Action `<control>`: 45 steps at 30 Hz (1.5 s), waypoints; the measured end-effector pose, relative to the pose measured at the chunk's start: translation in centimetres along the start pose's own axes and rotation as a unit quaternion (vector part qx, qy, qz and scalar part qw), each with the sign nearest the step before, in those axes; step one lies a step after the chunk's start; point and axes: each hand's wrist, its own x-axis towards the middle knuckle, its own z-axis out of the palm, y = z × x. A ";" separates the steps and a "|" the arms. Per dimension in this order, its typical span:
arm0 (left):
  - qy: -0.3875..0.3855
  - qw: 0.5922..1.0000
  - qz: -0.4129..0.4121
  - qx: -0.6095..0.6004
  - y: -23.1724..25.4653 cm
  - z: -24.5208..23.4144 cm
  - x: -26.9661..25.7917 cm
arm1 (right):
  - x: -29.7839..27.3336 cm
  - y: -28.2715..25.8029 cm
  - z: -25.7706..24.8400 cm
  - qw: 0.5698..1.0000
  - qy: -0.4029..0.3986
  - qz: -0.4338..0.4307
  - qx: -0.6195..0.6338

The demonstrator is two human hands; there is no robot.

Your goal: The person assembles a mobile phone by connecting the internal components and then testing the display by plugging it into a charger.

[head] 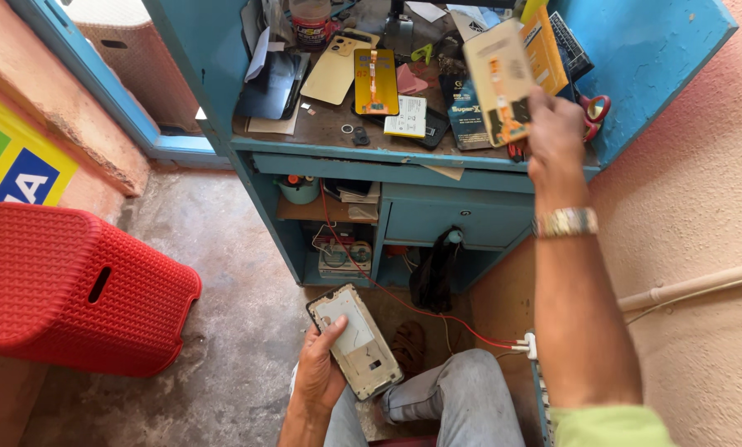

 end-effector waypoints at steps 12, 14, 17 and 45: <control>-0.191 0.978 -0.021 -0.082 -0.5 5.1 -1.2 | -27.2 10.9 -11.2 0.850 -0.183 0.222 0.440; -0.179 0.982 -0.013 -0.056 -0.8 5.4 -1.8 | -31.2 10.7 -11.5 0.836 -0.195 0.247 0.450; -0.168 0.985 0.005 -0.030 -1.1 6.0 -2.7 | -34.8 8.6 -11.5 0.746 -0.322 0.262 0.521; -0.110 0.991 0.076 0.008 0.3 7.7 -6.0 | -39.8 6.6 -11.3 0.950 -0.267 -0.154 -0.046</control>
